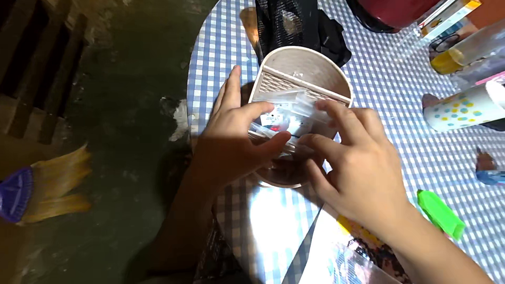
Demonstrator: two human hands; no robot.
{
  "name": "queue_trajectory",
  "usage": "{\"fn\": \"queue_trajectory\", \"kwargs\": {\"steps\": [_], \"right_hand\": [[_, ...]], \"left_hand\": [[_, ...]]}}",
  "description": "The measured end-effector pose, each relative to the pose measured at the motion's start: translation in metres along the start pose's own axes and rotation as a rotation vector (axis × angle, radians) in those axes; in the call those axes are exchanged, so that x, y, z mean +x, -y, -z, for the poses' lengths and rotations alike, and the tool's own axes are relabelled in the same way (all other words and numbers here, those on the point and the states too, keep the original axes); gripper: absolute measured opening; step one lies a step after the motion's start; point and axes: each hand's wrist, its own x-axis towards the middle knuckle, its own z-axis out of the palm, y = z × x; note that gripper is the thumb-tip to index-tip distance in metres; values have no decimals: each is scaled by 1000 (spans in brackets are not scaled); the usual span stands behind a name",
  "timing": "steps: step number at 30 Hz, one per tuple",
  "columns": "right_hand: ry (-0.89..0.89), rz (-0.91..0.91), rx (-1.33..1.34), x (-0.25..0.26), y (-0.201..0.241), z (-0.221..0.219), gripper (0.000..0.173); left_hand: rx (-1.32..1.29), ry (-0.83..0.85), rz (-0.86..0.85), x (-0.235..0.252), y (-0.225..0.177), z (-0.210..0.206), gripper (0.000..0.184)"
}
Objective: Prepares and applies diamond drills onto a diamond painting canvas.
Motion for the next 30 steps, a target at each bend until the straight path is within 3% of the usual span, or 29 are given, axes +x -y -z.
{"fn": "queue_trajectory", "kwargs": {"steps": [5,12,22,27,30], "right_hand": [[-37,35,-1,-7,-1,-3,30],[-127,82,-102,-27,8,-8,35],[-132,100,-96,-31,12,-10,26],[-147,76,71,-17,-1,-4,26],[-64,25,93,6,-10,4,20]], "left_hand": [[-46,-7,-15,1,3,-1,63],[-39,-68,-189,-9,10,-3,59],[7,-6,-203,-10,5,-2,49],[33,-3,-239,-13,7,-3,47],[56,-5,-249,-13,8,-3,47]]}}
